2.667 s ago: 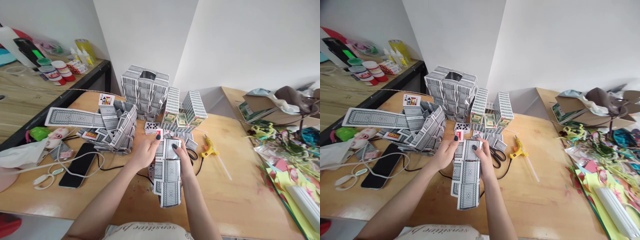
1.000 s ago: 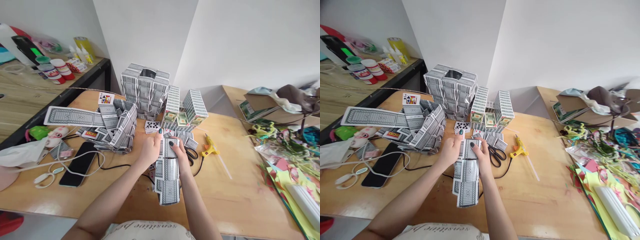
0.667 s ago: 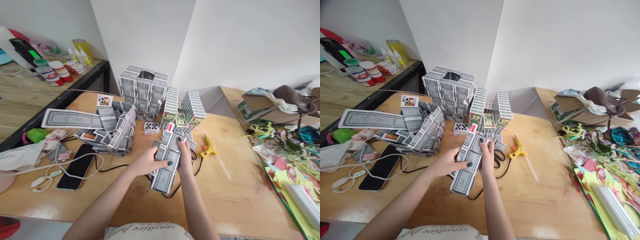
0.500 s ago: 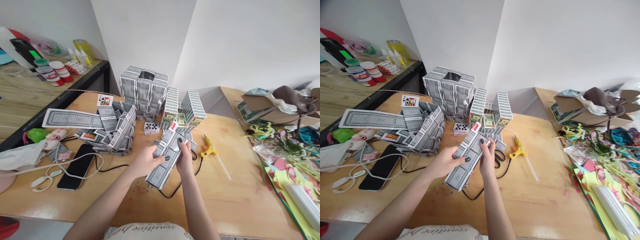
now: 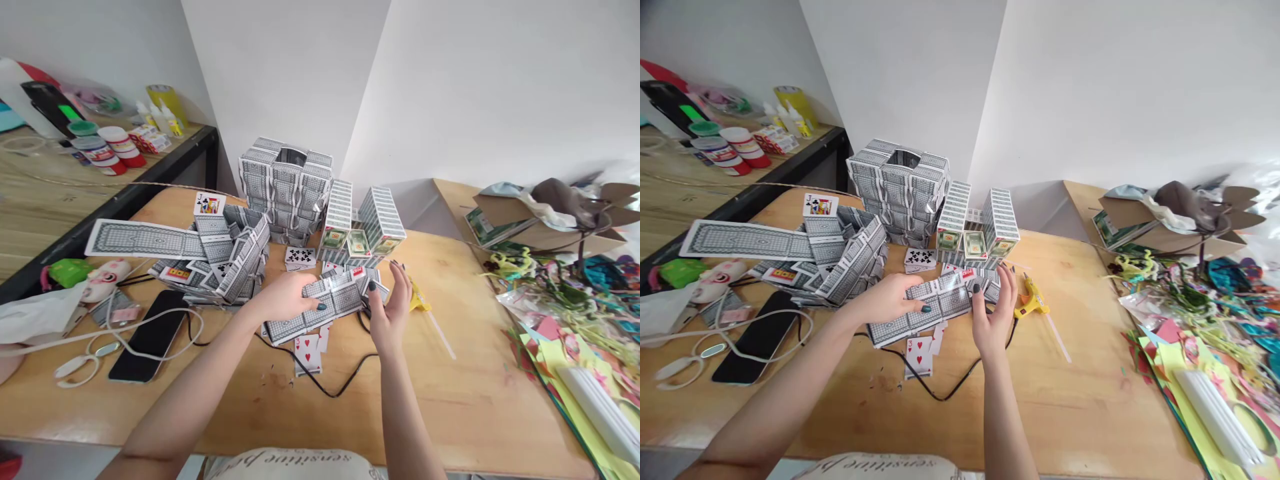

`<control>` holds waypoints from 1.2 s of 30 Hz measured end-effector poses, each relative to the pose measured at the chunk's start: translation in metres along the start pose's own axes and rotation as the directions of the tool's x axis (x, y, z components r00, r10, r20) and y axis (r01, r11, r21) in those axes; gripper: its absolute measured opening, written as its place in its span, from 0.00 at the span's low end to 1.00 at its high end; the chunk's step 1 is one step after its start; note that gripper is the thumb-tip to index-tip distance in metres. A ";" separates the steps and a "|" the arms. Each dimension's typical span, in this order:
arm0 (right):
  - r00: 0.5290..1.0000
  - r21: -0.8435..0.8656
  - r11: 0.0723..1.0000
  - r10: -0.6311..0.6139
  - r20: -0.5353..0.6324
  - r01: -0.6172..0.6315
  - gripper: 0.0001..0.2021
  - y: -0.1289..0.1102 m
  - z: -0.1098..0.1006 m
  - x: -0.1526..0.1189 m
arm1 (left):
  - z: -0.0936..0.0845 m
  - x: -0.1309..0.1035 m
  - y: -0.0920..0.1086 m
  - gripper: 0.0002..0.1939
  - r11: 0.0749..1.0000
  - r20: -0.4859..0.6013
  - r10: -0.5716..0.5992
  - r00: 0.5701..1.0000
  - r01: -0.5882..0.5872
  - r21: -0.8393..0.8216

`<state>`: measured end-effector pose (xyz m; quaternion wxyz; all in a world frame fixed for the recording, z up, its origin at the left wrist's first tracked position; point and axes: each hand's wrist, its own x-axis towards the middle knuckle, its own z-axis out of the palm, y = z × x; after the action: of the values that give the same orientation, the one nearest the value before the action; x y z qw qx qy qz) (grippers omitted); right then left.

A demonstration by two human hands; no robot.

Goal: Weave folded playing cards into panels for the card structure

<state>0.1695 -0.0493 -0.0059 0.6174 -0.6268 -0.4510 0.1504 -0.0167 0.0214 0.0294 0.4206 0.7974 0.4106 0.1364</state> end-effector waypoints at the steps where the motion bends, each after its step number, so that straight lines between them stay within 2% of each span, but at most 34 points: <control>1: 0.996 -0.024 0.997 -0.066 0.057 0.067 0.18 -0.005 0.000 0.005 | -0.001 0.002 -0.002 0.07 1.000 0.029 0.018 0.999 -0.018 0.016; 3: 0.959 -0.008 0.994 -0.102 0.266 0.108 0.11 -0.012 0.001 0.014 | -0.002 0.006 -0.004 0.07 0.998 0.068 0.042 0.997 -0.045 0.049; 5: 0.885 0.000 0.998 -0.062 0.461 0.070 0.08 -0.012 0.004 0.022 | -0.001 0.009 -0.005 0.06 0.995 0.088 0.046 0.995 -0.053 0.081; 8: 0.805 -0.062 0.998 0.029 0.592 0.010 0.05 -0.004 0.005 0.030 | 0.000 0.011 -0.006 0.05 0.994 0.121 0.050 0.991 -0.061 0.095; 11: 0.782 -0.099 0.994 0.097 0.616 -0.046 0.04 0.004 0.004 0.032 | 0.002 0.011 -0.006 0.05 0.990 0.151 0.077 0.986 -0.094 0.105; 14: 0.798 -0.139 0.989 0.118 0.591 -0.043 0.05 0.005 0.004 0.029 | 0.006 0.010 -0.006 0.05 0.983 0.129 0.092 0.987 -0.111 0.149; 20: 0.836 -0.167 0.986 0.070 0.545 0.027 0.07 0.004 0.005 0.023 | 0.017 0.011 -0.005 0.06 0.974 0.045 0.041 0.998 -0.050 0.222; 25: 0.841 -0.181 0.977 0.000 0.541 0.116 0.07 0.011 -0.001 0.016 | 0.017 0.006 -0.002 0.06 0.908 0.000 0.049 0.999 -0.044 0.417; 29: 0.790 -0.131 0.971 -0.080 0.608 0.199 0.06 0.017 -0.007 0.002 | 0.018 -0.005 -0.004 0.06 0.856 0.023 0.092 0.996 -0.090 0.509; 34: 0.681 -0.154 0.969 -0.020 0.732 0.194 0.05 0.023 -0.014 -0.018 | 0.026 -0.019 -0.016 0.06 0.825 0.106 0.086 0.991 -0.130 0.550; 36: 0.669 -0.159 0.966 -0.020 0.743 0.205 0.04 0.024 -0.014 -0.025 | 0.034 -0.023 -0.018 0.04 0.832 0.118 0.088 0.989 -0.138 0.537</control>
<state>0.1752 -0.0726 -0.0339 0.3153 -0.5508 -0.7130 0.2980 -0.0220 -0.0095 -0.0022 0.1860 0.9120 0.3657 0.0034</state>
